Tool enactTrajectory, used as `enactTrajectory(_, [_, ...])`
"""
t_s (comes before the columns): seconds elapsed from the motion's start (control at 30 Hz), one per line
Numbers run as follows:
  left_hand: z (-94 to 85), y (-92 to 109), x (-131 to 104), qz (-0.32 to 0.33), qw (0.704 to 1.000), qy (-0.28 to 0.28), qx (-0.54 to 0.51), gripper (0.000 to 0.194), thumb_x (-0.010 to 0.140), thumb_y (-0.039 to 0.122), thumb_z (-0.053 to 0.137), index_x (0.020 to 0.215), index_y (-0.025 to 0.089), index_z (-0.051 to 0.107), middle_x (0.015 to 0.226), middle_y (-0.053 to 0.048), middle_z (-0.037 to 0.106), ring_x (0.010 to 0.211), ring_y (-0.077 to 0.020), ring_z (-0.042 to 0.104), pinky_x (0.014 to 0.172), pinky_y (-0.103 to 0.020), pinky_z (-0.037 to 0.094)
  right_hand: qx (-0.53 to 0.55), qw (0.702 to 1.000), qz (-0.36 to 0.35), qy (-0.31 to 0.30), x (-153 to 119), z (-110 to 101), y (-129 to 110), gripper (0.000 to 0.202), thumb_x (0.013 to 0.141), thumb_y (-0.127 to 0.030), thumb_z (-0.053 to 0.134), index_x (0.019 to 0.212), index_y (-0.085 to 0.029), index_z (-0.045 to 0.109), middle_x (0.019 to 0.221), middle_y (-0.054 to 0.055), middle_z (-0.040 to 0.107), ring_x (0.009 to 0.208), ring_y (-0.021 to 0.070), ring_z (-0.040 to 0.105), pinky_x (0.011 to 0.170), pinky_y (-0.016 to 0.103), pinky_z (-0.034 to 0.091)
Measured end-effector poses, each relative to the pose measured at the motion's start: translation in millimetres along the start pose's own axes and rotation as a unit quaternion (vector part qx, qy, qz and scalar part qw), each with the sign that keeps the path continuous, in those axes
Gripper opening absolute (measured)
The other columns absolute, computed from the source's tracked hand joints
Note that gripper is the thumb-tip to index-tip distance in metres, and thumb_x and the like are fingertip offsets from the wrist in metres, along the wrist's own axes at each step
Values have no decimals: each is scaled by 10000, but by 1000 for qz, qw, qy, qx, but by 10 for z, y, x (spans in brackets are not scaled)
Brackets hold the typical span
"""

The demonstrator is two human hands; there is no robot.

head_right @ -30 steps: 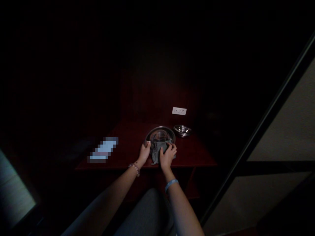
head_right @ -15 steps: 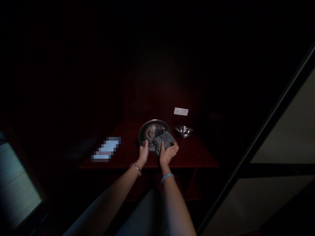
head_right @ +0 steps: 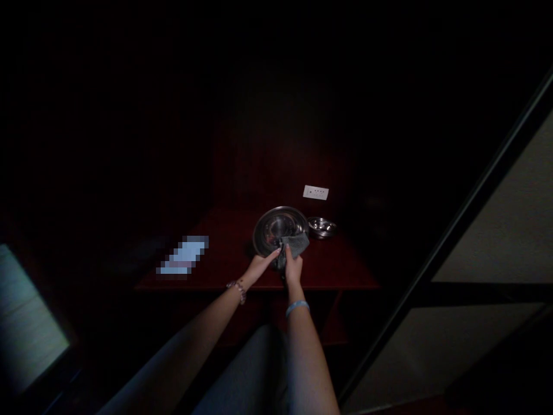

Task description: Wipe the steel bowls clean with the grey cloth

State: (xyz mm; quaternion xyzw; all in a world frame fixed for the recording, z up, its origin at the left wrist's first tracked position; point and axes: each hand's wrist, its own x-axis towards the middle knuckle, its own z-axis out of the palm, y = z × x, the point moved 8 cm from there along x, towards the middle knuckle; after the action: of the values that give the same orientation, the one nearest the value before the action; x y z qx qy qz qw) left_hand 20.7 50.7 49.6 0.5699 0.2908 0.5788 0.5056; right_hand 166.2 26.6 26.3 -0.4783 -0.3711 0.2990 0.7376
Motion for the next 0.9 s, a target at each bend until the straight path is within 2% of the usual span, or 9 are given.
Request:
enactTrajectory(0.07, [44, -37, -15, -17, 1000, -18, 9, 407, 755, 290, 717, 1143, 169, 697, 1260, -75, 687, 1207, -211, 617, 1128, -353, 398, 20, 1000, 7, 9, -6, -5, 5, 598, 711, -550, 727, 1049, -56, 725, 1009, 144, 759, 935, 243, 713, 800, 294, 539])
enactTrajectory(0.13, [20, -57, -13, -16, 1000, -4, 9, 382, 751, 263, 714, 1124, 176, 710, 1259, -71, 688, 1225, -212, 604, 1144, -350, 371, 34, 999, 9, 8, -3, 9, 13, 580, 701, -534, 740, 1037, -61, 731, 995, 140, 762, 915, 240, 713, 795, 295, 538])
enactTrajectory(0.3, [-152, -170, 40, -34, 995, 81, -37, 283, 738, 210, 708, 1013, 157, 740, 1158, -96, 730, 1171, -251, 637, 1112, -398, 404, 54, 998, 18, -19, 8, 68, 59, 490, 709, -493, 743, 988, -90, 746, 967, 124, 769, 875, 226, 717, 759, 284, 542])
enactTrajectory(0.43, [-300, -237, 75, -41, 984, 152, -78, 241, 701, 197, 713, 932, 133, 738, 1038, -106, 758, 1073, -266, 676, 1052, -426, 451, 64, 997, 31, -13, 11, 76, 98, 483, 702, -483, 750, 968, -80, 743, 938, 126, 769, 830, 220, 711, 736, 293, 545])
enactTrajectory(0.57, [-470, -208, 43, -16, 967, 231, -103, 279, 702, 285, 731, 921, 113, 708, 932, -89, 755, 957, -236, 698, 960, -411, 505, 85, 996, 21, 0, 15, 75, 93, 505, 688, -467, 765, 998, -70, 730, 923, 115, 766, 816, 213, 704, 744, 302, 542])
enactTrajectory(0.63, [-512, -155, 19, 1, 964, 248, -94, 296, 729, 348, 720, 905, 111, 701, 922, -89, 748, 923, -229, 700, 928, -396, 520, 91, 996, 15, 0, 17, 77, 90, 507, 685, -457, 771, 1008, -69, 726, 925, 112, 764, 815, 211, 702, 748, 300, 542])
enactTrajectory(0.77, [-437, -64, 15, 16, 976, 209, -63, 398, 803, 458, 660, 1000, 116, 706, 1003, -122, 748, 982, -248, 698, 921, -378, 529, 85, 996, 9, 2, 29, 58, 97, 497, 718, -465, 743, 1024, -74, 720, 953, 113, 760, 843, 209, 703, 758, 299, 544])
enactTrajectory(0.83, [-324, -46, 37, 18, 987, 151, -42, 444, 814, 475, 652, 1078, 122, 699, 1082, -134, 741, 1057, -248, 684, 962, -371, 514, 86, 996, 9, 8, 38, 36, 100, 508, 723, -475, 737, 1043, -81, 714, 980, 112, 758, 876, 207, 703, 774, 298, 546])
enactTrajectory(0.9, [-169, -29, 55, 30, 997, 67, 16, 460, 798, 453, 676, 1131, 136, 693, 1158, -128, 725, 1121, -241, 662, 1013, -361, 484, 93, 996, 11, 11, 43, 21, 98, 527, 714, -485, 743, 1055, -84, 710, 994, 109, 757, 897, 204, 702, 781, 291, 545])
